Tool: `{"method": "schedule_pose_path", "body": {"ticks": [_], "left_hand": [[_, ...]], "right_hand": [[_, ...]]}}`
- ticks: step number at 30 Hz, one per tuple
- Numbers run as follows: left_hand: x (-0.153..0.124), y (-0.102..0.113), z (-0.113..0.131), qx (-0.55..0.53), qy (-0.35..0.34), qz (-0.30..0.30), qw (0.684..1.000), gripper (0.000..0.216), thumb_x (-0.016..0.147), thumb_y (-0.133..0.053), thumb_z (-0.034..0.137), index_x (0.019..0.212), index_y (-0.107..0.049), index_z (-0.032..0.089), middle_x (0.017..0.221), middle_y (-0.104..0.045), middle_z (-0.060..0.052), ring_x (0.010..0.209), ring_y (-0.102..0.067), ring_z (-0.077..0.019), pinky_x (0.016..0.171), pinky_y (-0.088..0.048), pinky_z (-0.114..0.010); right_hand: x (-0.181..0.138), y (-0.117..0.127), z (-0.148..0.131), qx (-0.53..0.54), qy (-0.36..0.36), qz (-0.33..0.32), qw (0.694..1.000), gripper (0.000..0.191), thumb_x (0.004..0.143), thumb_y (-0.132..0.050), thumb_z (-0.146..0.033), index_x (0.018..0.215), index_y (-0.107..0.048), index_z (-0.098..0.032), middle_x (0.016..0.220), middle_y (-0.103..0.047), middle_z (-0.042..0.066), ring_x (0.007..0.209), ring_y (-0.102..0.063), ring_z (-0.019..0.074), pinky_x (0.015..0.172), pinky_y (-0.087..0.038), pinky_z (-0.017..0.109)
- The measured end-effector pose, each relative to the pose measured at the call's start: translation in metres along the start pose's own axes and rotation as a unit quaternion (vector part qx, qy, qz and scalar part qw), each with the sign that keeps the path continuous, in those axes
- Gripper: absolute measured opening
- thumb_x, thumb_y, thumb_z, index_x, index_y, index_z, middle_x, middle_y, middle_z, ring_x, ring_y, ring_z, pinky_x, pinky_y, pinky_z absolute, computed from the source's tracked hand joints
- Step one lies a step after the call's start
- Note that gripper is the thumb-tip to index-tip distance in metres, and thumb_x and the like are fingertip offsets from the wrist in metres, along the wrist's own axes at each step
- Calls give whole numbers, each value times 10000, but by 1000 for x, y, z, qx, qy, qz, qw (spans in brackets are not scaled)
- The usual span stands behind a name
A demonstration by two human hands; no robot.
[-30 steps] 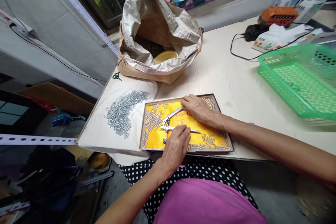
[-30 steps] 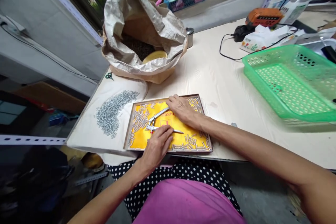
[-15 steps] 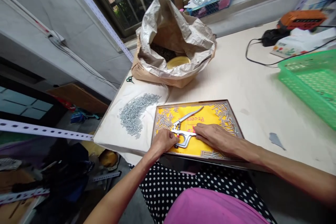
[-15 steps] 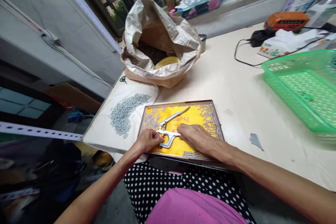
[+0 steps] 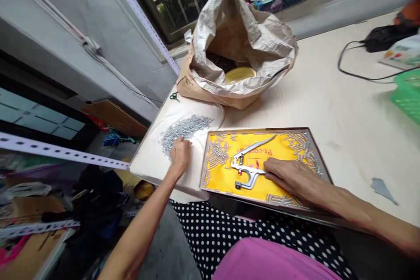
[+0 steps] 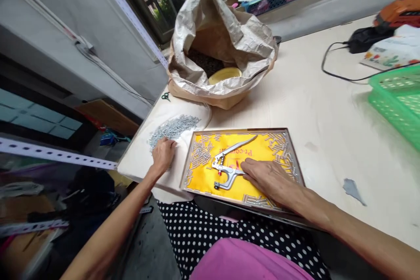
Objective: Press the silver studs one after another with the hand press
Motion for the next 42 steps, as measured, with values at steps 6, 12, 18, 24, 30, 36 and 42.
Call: {"method": "schedule_pose_path", "body": {"ticks": [6, 12, 18, 24, 30, 36, 42], "left_hand": [[16, -34, -7, 65, -72, -39, 995, 340, 993, -362, 224, 951, -693, 160, 1085, -635, -141, 1095, -534, -285, 787, -412, -347], [29, -23, -8, -8, -54, -29, 998, 272, 917, -431, 159, 915, -702, 134, 1022, -682, -143, 996, -596, -253, 841, -444, -342], [-26, 13, 37, -378, 6, -85, 922, 244, 803, -640, 381, 853, -703, 151, 775, -699, -30, 654, -603, -145, 654, -488, -263], [-97, -8, 89, -538, 55, -179, 822, 314, 682, -760, 447, 772, -718, 149, 698, -695, -18, 581, -585, -115, 567, -477, -223], [-106, -29, 98, -528, 67, -202, 822, 311, 700, -761, 459, 746, -733, 153, 695, -715, -33, 616, -629, -144, 607, -511, -247], [-103, -36, 100, -488, 61, -215, 844, 274, 682, -742, 424, 684, -722, 151, 672, -709, -32, 620, -625, -150, 588, -470, -238], [-101, -41, 103, -464, 118, -296, 826, 204, 684, -711, 346, 667, -683, 145, 532, -624, 16, 477, -519, -104, 502, -378, -216]], "right_hand": [[-3, -7, 8, 4, -22, -18, 1000, 248, 1032, -353, -350, 904, -527, -227, 864, -629, 45, 698, -563, 177, 614, -355, 312], [3, 2, -4, -36, -16, -58, 998, 192, 1009, -367, -246, 921, -534, -213, 970, -652, 74, 780, -598, 196, 633, -360, 316], [-5, 0, -15, -72, 32, -30, 996, 168, 949, -409, -108, 976, -536, -214, 908, -662, 63, 747, -571, 184, 604, -325, 313], [-19, 5, -35, -88, 108, 13, 990, 208, 937, -446, -48, 1059, -538, -189, 932, -658, 62, 738, -566, 169, 613, -359, 317], [-18, 6, -37, -92, 114, 14, 989, 273, 934, -445, -26, 1136, -527, -191, 961, -640, 56, 763, -543, 170, 634, -347, 323], [-13, -3, -23, -68, 103, 10, 992, 224, 948, -449, -71, 1102, -516, -220, 972, -623, 43, 769, -517, 174, 640, -322, 324], [-7, -14, -12, -52, 94, 3, 994, 239, 956, -412, -75, 1109, -531, -214, 991, -615, 53, 782, -521, 178, 662, -341, 325]]}}
Point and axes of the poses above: each hand's wrist, its own x-axis towards the middle knuckle, its own y-axis out of the back of the hand, z = x × y, the point moved 6 cm from there along x, towards the middle knuckle
